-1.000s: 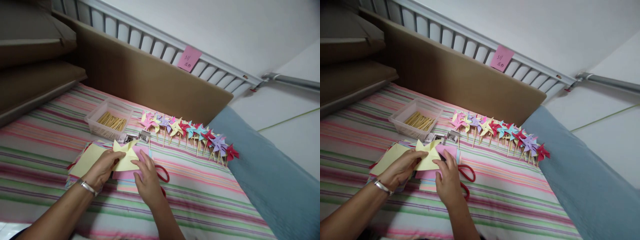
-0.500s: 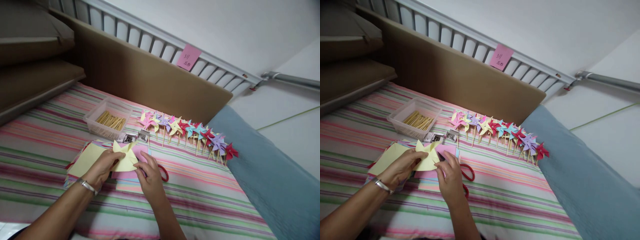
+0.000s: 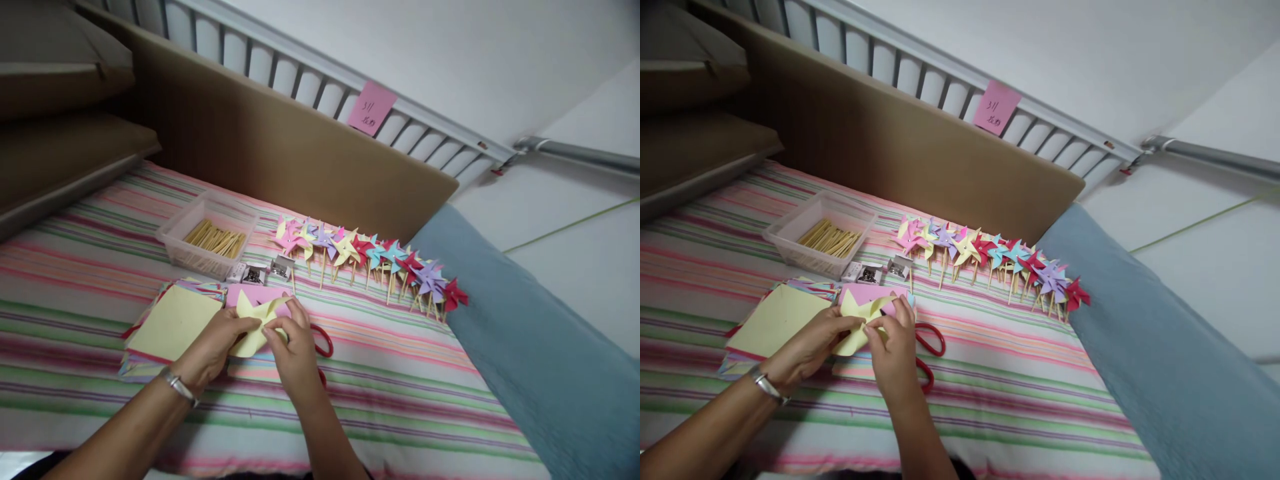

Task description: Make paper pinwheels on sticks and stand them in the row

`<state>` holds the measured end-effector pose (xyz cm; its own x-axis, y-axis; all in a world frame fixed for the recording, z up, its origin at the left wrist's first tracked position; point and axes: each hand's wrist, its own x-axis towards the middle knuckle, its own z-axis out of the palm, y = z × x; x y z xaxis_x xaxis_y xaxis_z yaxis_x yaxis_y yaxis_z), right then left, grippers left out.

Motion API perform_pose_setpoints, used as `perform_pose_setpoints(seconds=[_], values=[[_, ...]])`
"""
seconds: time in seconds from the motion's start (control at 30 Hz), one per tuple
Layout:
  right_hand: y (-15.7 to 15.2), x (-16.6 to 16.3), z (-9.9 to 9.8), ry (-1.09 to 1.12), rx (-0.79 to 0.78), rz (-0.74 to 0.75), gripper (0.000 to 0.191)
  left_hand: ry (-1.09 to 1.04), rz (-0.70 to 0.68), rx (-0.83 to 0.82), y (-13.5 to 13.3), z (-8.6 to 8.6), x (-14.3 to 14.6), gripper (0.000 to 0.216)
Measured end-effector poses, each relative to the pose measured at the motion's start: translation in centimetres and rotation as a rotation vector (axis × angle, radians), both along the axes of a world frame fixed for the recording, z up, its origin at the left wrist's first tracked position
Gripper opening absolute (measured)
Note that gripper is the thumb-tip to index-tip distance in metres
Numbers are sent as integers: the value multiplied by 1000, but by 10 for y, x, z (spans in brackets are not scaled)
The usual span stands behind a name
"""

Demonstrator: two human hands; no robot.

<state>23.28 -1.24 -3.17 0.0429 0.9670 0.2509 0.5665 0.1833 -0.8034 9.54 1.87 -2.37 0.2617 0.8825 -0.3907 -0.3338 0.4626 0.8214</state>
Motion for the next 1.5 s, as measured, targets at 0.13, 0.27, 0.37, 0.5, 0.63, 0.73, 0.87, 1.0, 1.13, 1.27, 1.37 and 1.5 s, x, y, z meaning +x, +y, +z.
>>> perform_pose_setpoints(seconds=[0.13,0.27,0.37,0.5,0.63,0.73,0.87,1.0,1.13,1.27,1.37,1.5], values=[[0,0,1,-66,43,-18,9,-30,-38,58,-2,2,4,20],[0,0,-1,-78,44,-52,8,-8,-33,27,-3,0,5,15],[0,0,-4,-86,50,-62,9,-2,-15,-3,-2,-2,5,15],[0,0,-6,-79,66,-66,10,-24,-21,-26,-2,-3,5,21],[1,0,-5,-88,48,-83,9,-45,-28,-43,-1,-2,5,14],[1,-1,-5,-82,28,-94,8,-35,-18,-61,-1,-3,4,7],[2,-1,-4,-80,11,-108,8,-68,-29,-56,-2,-5,4,6],[3,-1,-3,-91,10,-122,10,-97,-57,-41,-2,-5,4,11],[3,-2,-3,-110,10,-124,10,-80,-60,-25,-2,-4,6,10],[2,-1,-1,-54,14,-125,8,-33,-40,-19,-1,-4,7,9],[3,4,3,104,18,-210,12,-9,-18,-11,0,-5,6,6],[6,10,5,570,-197,-283,40,41,-13,-23,1,-6,5,9]])
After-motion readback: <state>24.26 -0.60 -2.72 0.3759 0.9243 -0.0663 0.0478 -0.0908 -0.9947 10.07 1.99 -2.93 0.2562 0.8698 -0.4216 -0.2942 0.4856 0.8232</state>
